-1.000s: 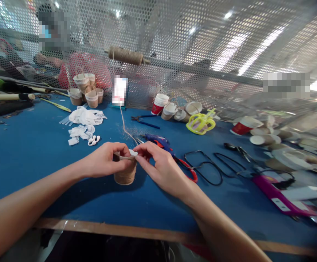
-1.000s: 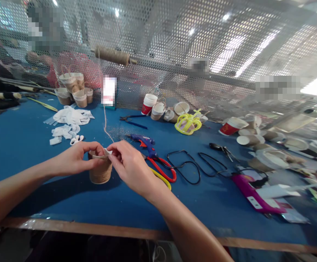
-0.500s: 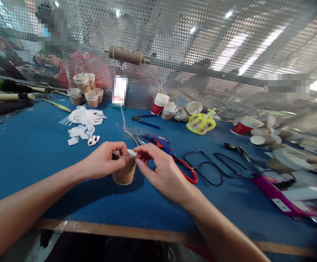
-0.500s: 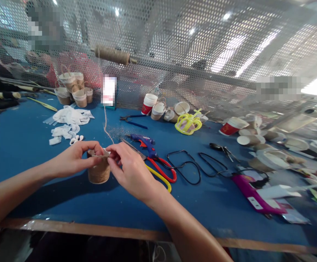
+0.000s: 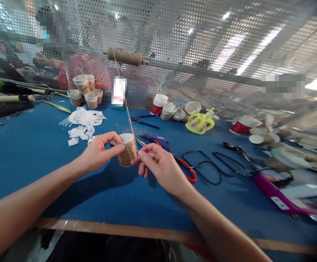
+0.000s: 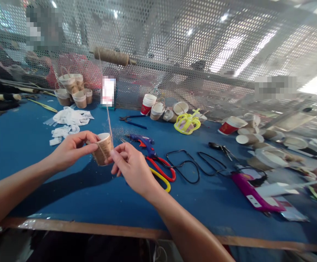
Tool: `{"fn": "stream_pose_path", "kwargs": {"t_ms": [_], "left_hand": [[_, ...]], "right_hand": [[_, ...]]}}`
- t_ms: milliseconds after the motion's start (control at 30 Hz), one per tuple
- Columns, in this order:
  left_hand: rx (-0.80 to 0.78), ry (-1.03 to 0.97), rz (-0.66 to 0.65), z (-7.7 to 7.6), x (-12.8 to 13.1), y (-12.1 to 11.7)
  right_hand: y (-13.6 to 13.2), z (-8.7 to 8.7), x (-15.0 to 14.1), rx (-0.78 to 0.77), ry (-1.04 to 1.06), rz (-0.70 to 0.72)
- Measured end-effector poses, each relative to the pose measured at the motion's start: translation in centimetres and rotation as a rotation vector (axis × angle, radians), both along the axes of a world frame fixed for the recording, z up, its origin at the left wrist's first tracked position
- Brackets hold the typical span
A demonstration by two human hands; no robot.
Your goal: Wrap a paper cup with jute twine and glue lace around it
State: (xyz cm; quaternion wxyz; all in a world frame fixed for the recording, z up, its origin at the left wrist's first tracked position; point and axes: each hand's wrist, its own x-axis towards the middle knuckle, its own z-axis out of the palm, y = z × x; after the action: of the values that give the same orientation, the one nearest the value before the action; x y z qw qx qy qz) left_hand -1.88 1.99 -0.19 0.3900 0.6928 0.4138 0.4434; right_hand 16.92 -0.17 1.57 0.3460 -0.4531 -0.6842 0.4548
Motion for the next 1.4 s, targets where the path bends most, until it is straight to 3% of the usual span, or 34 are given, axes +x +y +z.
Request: {"fn": "stream_pose_path", "kwargs": {"t_ms": [167, 267, 467, 633, 700, 800, 867, 933, 1033, 1167, 1300, 1400], "left_hand": [[0.022, 0.011, -0.072, -0.2, 0.0, 0.0], [0.091, 0.066, -0.063, -0.1, -0.1, -0.2], [0.226, 0.119, -0.09, 0.4, -0.8, -1.2], [0.225, 0.123, -0.034, -0.2, -1.4, -1.2], [0.193, 0.123, 0.025, -0.2, -1.5, -0.9], [0.11, 0.131, 0.063, -0.1, -1.5, -0.5], [0.036, 0.094, 0.014, 0.0, -1.4, -0.6], [-0.068, 0.012, -0.095, 0.1, -1.1, -0.8], [-0.279, -0.137, -0.248, -0.1, -0.5, -1.3], [-0.459, -0.283, -0.288, -0.6, 0.2, -1.7], [-0.481, -0.32, -0.288, -0.9, 0.4, -1.7], [-0.485, -0.284, -0.295, -0.8, 0.6, -1.7]], "right_hand": [[0.3, -0.3, 0.1, -0.23, 0.023, 0.068], [1.0, -0.6, 0.3, -0.285, 0.004, -0.001], [2.1, -1.1, 0.2, -0.269, 0.035, -0.153], [1.9, -1.4, 0.0, -0.208, -0.027, -0.07], [1.7, -1.3, 0.2, -0.1, -0.165, -0.013], [1.5, -0.7, 0.6, 0.253, -0.272, -0.064], [1.4, -0.3, 0.7, 0.487, -0.181, -0.099], [1.4, 0.0, 0.7, 0.597, -0.029, -0.048], [1.6, 0.2, 0.5, 0.603, 0.142, -0.02], [1.8, 0.1, 0.8, 0.446, 0.057, -0.231], [1.4, 0.1, 0.8, 0.272, -0.127, -0.062], [1.0, -0.1, 0.2, 0.292, -0.033, 0.023]]}}
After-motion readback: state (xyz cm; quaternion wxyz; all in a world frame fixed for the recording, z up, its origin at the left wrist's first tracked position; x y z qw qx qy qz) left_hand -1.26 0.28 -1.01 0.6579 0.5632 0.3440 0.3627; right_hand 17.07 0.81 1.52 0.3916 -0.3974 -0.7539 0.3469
